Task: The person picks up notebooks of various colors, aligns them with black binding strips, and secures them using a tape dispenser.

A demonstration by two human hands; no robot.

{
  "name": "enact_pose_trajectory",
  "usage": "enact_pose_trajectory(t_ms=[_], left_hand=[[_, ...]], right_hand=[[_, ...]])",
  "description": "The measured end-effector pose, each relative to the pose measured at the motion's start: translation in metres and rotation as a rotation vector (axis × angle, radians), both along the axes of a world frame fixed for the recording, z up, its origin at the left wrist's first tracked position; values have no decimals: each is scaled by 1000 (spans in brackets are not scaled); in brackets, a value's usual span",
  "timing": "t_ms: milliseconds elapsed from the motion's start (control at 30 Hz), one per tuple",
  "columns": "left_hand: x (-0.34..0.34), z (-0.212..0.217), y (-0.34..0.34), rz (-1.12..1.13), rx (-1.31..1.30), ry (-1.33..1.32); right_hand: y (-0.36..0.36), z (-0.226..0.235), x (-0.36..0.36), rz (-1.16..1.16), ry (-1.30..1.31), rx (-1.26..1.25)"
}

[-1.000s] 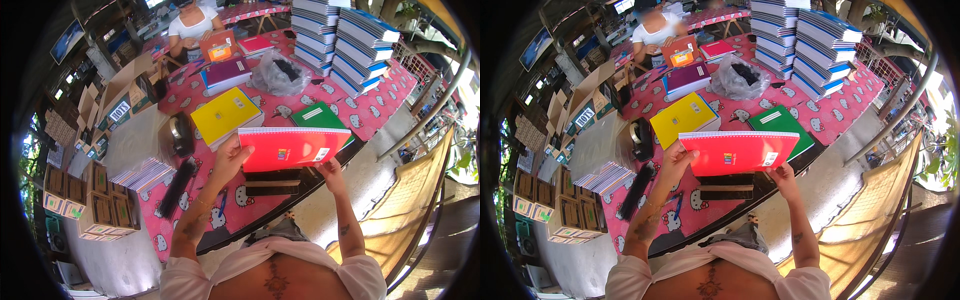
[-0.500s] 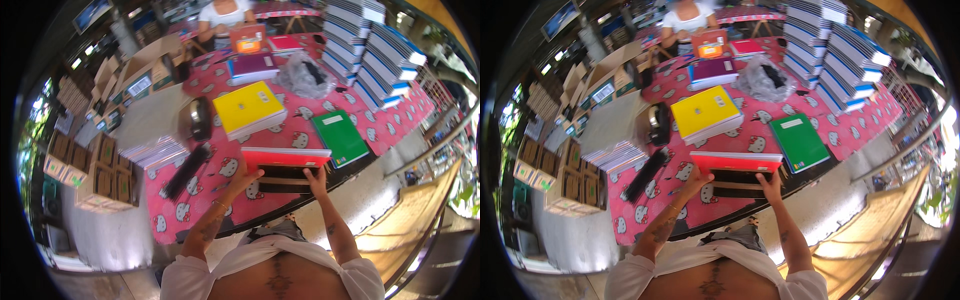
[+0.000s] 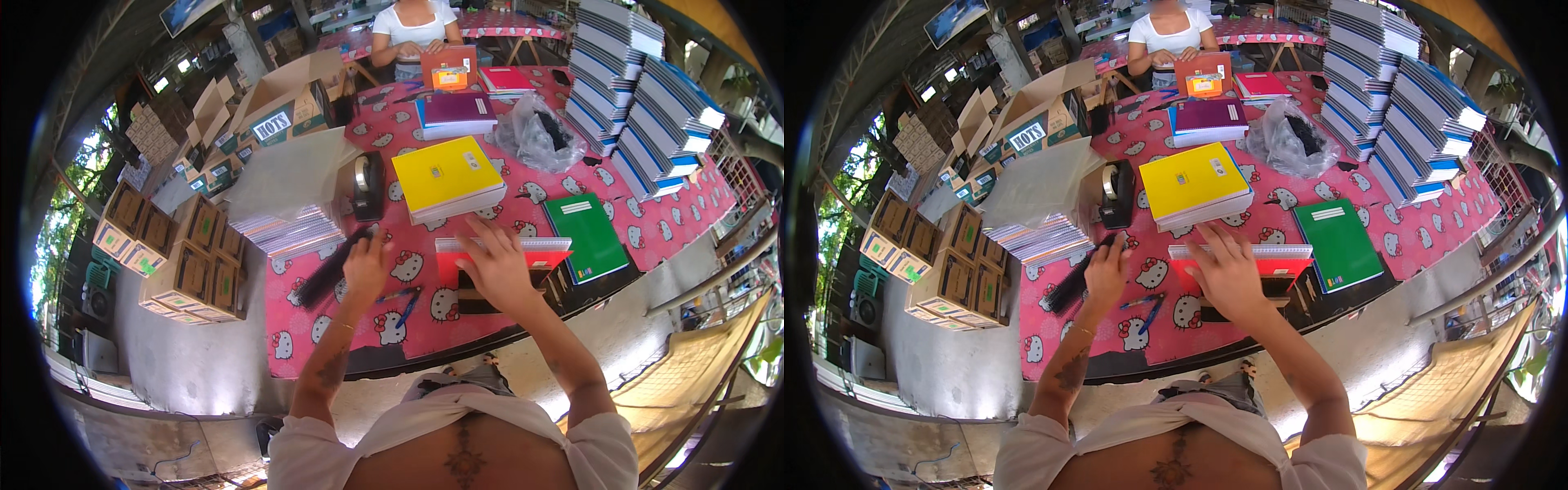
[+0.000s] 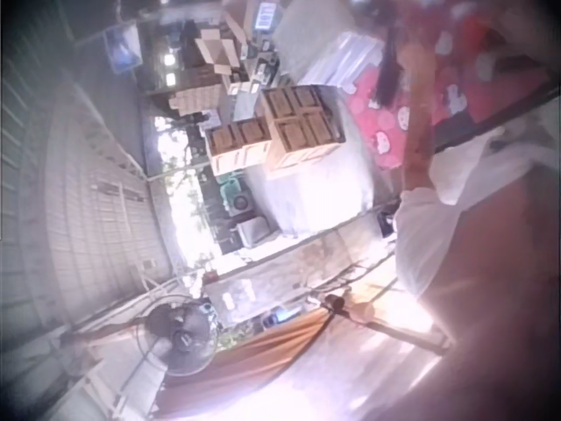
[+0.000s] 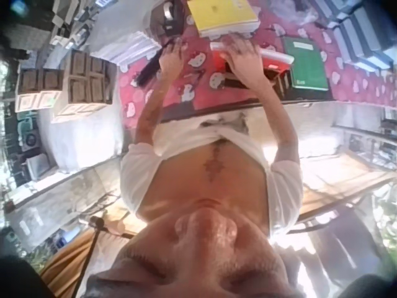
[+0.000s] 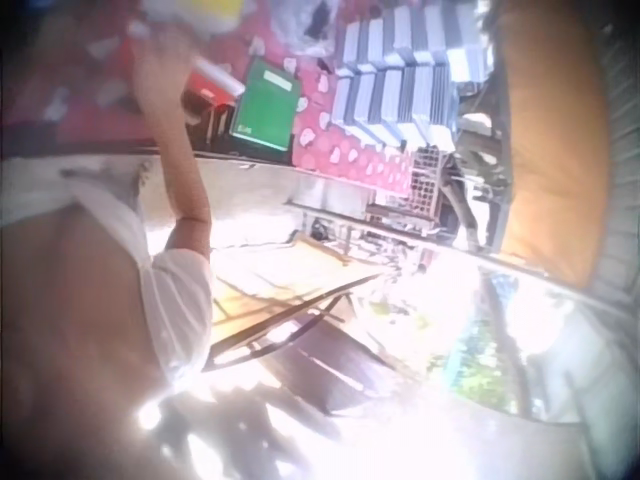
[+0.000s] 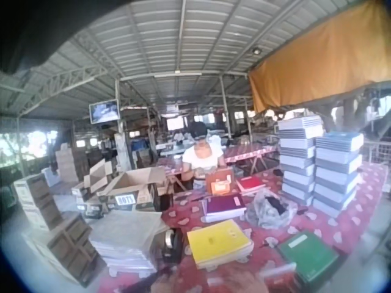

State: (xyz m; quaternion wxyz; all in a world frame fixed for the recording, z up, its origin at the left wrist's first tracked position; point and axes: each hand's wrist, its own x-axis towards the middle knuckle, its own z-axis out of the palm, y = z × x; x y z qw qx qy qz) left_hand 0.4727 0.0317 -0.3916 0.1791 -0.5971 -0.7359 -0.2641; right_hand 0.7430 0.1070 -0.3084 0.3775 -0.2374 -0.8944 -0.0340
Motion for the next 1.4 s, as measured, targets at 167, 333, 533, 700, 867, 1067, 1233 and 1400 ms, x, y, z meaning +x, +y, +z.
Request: enact_pose_trajectory(t_ms=[167,333,533,700,867,1067,1233,1400], left_hand=[[60,49,-11,-334,172,-446],[70,45,-15,-298,145,-517],[75,40,-5,-324,245,-505],[76,32,5,-362,317,-502],[71,27,7,-289,191,-658],[67,34,14,-250,245,-516],[72,36,13,-199,218,-341],[60,31,13,-213,73,-388]], right_hand=[[30,-29,-28,55,-69,-182],[30,-22,-32,51,-61,-228],[30,-19,-33,56,-37,-291],[31,-18,-34,56,-18,-280],[32,-17,-35,51,-25,-291],[32,-17,-35,33,-49,-296],[33,-21,-34,44,-24,-282],[31,-18,-35,69,-87,-332]])
